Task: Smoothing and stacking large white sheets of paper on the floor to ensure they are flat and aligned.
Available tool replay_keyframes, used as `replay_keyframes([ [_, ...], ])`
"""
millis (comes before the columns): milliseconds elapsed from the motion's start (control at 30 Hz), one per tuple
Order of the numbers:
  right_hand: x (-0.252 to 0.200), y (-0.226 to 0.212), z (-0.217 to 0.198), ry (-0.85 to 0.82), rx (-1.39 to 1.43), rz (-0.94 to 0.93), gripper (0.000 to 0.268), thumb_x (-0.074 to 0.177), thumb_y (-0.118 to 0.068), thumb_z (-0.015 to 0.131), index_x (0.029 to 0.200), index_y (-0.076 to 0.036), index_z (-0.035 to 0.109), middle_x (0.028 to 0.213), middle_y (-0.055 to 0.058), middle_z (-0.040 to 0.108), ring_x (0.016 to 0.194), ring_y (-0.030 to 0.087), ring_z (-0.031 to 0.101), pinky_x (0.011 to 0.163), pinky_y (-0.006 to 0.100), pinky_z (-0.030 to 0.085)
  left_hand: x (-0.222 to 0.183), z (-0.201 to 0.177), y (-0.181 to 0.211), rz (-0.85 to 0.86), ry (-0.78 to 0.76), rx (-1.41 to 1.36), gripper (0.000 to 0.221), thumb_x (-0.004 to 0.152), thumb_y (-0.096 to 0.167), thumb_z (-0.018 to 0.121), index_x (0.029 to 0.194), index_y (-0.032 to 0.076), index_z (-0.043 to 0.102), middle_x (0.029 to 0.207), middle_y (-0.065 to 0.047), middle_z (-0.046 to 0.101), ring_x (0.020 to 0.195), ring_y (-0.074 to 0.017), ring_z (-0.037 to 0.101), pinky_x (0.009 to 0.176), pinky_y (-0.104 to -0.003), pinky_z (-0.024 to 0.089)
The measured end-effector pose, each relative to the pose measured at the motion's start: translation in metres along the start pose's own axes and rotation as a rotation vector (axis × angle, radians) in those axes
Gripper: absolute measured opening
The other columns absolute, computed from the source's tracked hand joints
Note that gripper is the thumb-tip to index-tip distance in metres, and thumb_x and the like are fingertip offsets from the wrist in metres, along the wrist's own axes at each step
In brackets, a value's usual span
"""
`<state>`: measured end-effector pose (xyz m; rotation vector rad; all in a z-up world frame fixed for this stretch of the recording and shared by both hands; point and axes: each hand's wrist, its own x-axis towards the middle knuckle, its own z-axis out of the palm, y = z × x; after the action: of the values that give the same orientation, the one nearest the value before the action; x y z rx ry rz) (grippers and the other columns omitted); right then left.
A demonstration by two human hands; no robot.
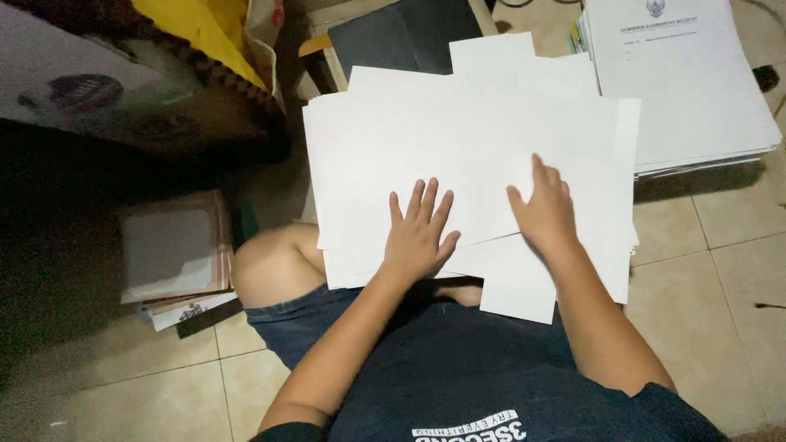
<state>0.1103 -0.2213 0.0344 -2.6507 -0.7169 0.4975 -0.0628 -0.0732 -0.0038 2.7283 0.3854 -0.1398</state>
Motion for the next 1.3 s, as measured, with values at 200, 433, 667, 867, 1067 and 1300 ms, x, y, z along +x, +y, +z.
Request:
replay_keyframes([
  [200, 0.05, 0.056, -0.019, -0.207, 0.873, 0.003, 0.042, 0.097, -0.005, 0.063, 0.137, 0.005, 0.056, 0.112, 0.023, 0.069, 0.094, 0.034, 0.072, 0.075, 0.044, 0.06, -0.013, -0.013, -0.001, 0.079, 0.017, -0.061, 0.101, 0.083, 0.068, 0.066, 0.161, 0.016, 0.029, 0.167, -0.023, 0.019, 0.155, -0.0436, 0.014, 0.118, -0.072, 0.008],
  [433, 0.005, 0.038, -0.085, -0.032, 1.889, 0.027, 0.05, 0.103, -0.042, 0.045, 0.118, -0.004, 0.074, 0.119, 0.015, 0.074, 0.112, 0.033, 0.071, 0.087, 0.044, 0.056, -0.014, -0.032, 0.011, 0.291, 0.76, -0.097, 0.076, 0.076, -0.022, 0.043, 0.147, 0.003, 0.049, 0.144, -0.014, 0.06, 0.127, -0.0286, 0.067, 0.084, -0.035, 0.06],
  [667, -0.007, 0.076, -0.026, -0.036, 1.343, -0.245, 0.061, 0.095, -0.028, 0.06, 0.146, -0.005, 0.037, 0.145, 0.013, 0.049, 0.136, 0.027, 0.048, 0.117, 0.042, 0.038, -0.023, -0.076, 0.049, 0.036, 0.513, -0.983, 0.033, 0.091, 0.021, 0.04, 0.118, 0.011, 0.055, 0.071, 0.004, 0.053, 0.056, -0.0111, 0.039, 0.053, -0.025, 0.035],
  [867, -0.013, 0.125, -0.003, 0.088, 1.175, -0.127, 0.029, 0.101, -0.006, 0.06, 0.129, 0.0, 0.057, 0.128, 0.013, 0.065, 0.116, 0.02, 0.063, 0.108, 0.034, 0.052, 0.003, -0.045, -0.039, -0.086, 0.653, -0.794, 0.051, 0.109, 0.038, 0.035, 0.135, -0.001, 0.055, 0.131, -0.017, 0.061, 0.125, -0.0315, 0.056, 0.109, -0.042, 0.042],
  [1067, 0.0, 0.186, 0.002, 0.268, 1.137, -0.029, 0.027, 0.103, -0.008, 0.063, 0.129, -0.008, 0.059, 0.129, 0.006, 0.067, 0.113, 0.014, 0.065, 0.106, 0.029, 0.054, 0.011, 0.004, -0.105, -0.572, 0.52, 0.097, 0.072, 0.092, 0.05, 0.067, 0.141, 0.0, 0.049, 0.131, -0.021, 0.054, 0.114, -0.0417, 0.052, 0.091, -0.053, 0.045],
  [1300, -0.012, 0.23, -0.037, 0.483, 1.324, 0.023, 0.026, 0.109, -0.014, 0.052, 0.133, -0.02, 0.057, 0.141, 0.002, 0.065, 0.129, 0.016, 0.064, 0.119, 0.035, 0.055, 0.028, -0.001, -0.116, -0.847, 0.327, 0.252, 0.093, 0.068, 0.089, 0.074, 0.11, 0.007, 0.059, 0.108, -0.012, 0.06, 0.094, -0.0334, 0.061, 0.076, -0.046, 0.051],
])
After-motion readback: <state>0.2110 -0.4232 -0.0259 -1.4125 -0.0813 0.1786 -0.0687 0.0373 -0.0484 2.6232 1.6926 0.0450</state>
